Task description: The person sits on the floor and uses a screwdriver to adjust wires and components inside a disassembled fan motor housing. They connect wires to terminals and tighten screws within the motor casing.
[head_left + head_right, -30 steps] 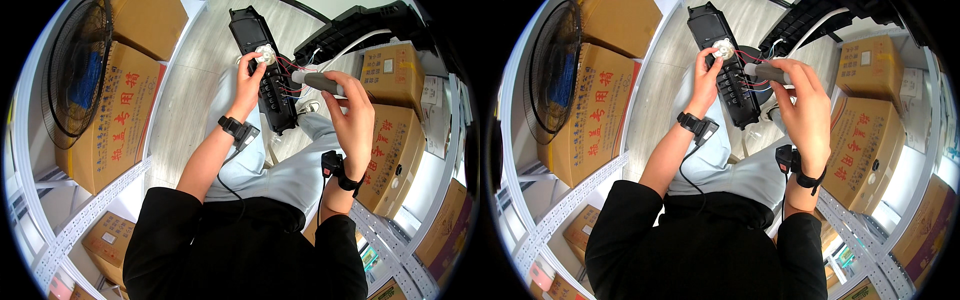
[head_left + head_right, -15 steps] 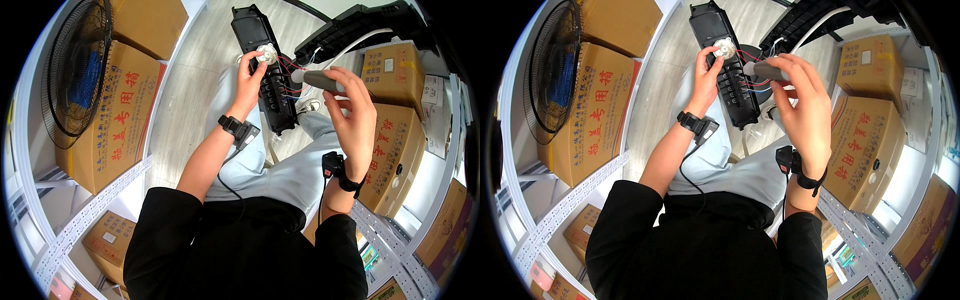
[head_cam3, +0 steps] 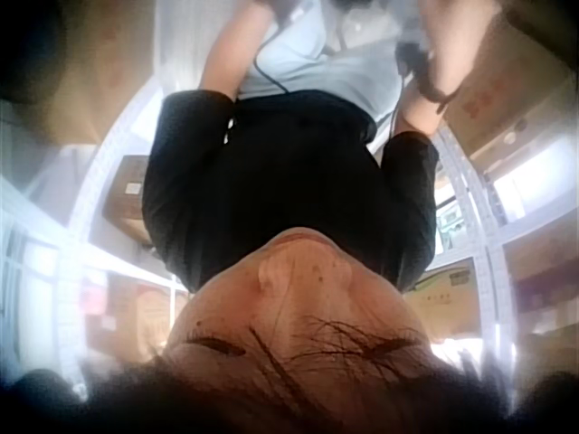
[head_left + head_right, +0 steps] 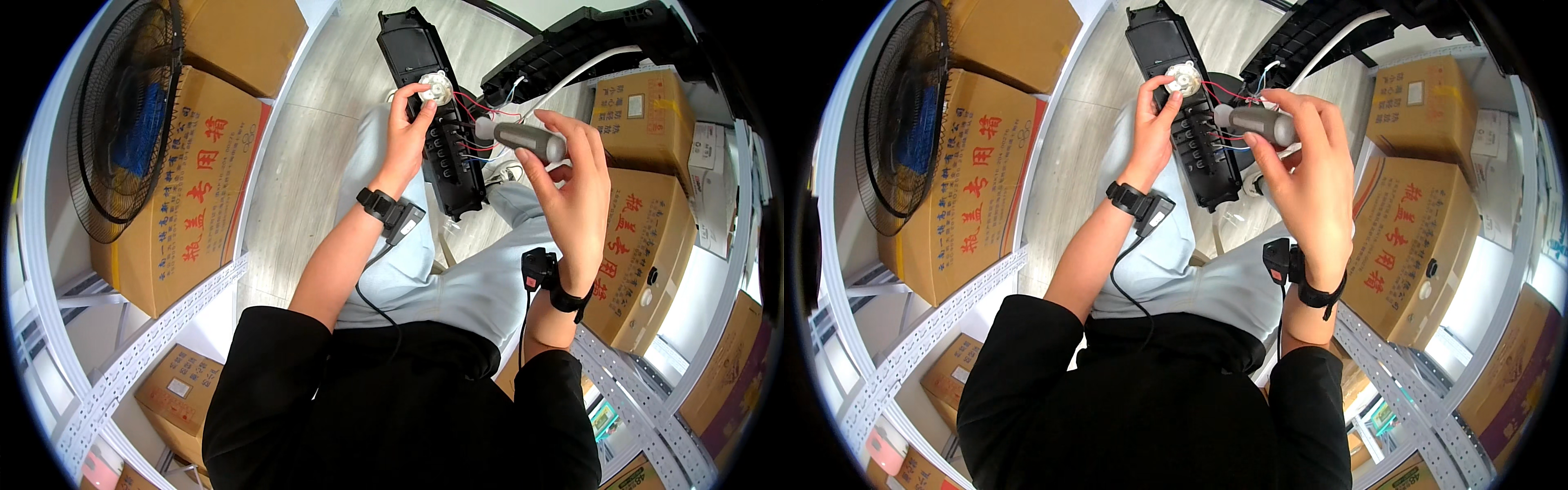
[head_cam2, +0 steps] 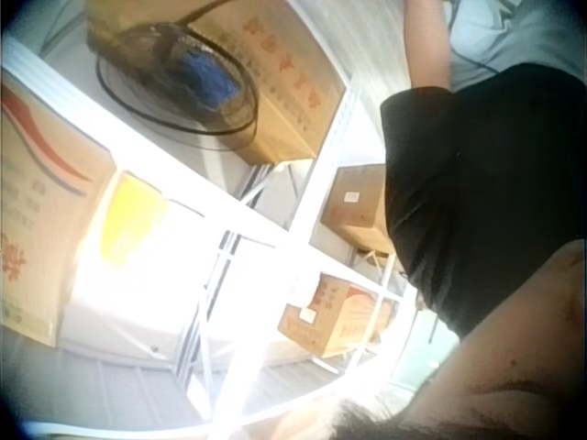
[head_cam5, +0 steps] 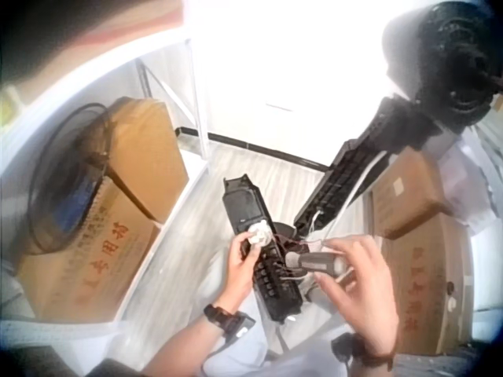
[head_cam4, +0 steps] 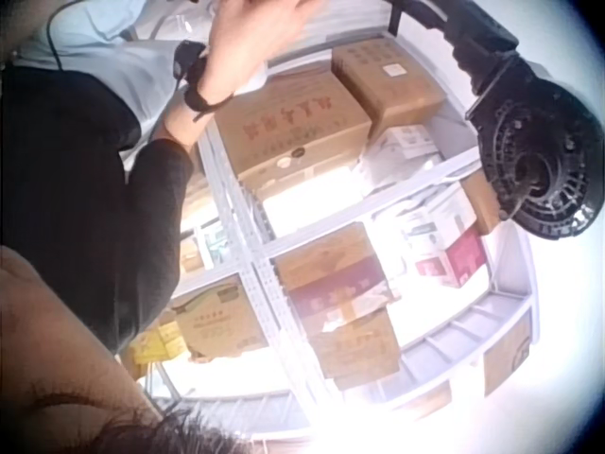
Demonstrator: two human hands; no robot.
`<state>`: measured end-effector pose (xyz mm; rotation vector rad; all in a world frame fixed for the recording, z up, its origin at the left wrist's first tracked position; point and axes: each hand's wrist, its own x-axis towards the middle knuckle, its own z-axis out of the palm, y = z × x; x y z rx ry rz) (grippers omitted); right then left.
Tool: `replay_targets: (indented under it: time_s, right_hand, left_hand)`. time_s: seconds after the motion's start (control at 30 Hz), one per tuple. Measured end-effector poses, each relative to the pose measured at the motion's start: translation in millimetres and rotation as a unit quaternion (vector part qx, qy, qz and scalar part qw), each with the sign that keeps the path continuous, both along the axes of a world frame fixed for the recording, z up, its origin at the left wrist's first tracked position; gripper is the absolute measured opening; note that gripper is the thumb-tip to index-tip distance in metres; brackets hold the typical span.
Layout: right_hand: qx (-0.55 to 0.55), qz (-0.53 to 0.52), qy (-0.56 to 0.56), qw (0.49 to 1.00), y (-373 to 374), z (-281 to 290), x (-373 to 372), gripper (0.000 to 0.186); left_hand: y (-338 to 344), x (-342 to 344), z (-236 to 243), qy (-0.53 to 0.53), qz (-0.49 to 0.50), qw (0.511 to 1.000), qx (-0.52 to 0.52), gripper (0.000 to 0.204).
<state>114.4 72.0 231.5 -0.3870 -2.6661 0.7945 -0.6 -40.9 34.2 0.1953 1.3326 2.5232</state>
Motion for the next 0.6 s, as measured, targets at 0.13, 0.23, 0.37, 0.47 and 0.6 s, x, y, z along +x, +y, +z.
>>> replay_targets:
  time_s: [0.13, 0.23, 0.37, 0.47, 0.6]
  right_hand:
    - [0.008, -0.007, 0.035, 0.999, -3, -7, 0, 0.035]
    - [0.058, -0.09, 0.012, 0.994, 1, -14, -6, 0.034]
    - [0.089, -0.119, -0.014, 0.989, 6, -21, -7, 0.038]
    - [0.048, -0.069, 0.009, 0.996, -3, -6, -5, 0.036]
    - [-0.007, 0.019, 0.045, 0.999, 0, -3, 1, 0.035]
  left_hand:
    - [-1, -1, -1, 0.009, 0.001, 1.0, -0.012, 0.023]
    - [-1, -1, -1, 0.014, -0.012, 1.0, -0.011, 0.024]
    - [-1, 1, 0, 0.016, -0.009, 0.999, -0.028, 0.024]
    - [0, 0, -1, 0.01, 0.002, 1.0, -0.01, 0.025]
    - [0, -1, -1, 0.002, -0.005, 1.0, -0.004, 0.025]
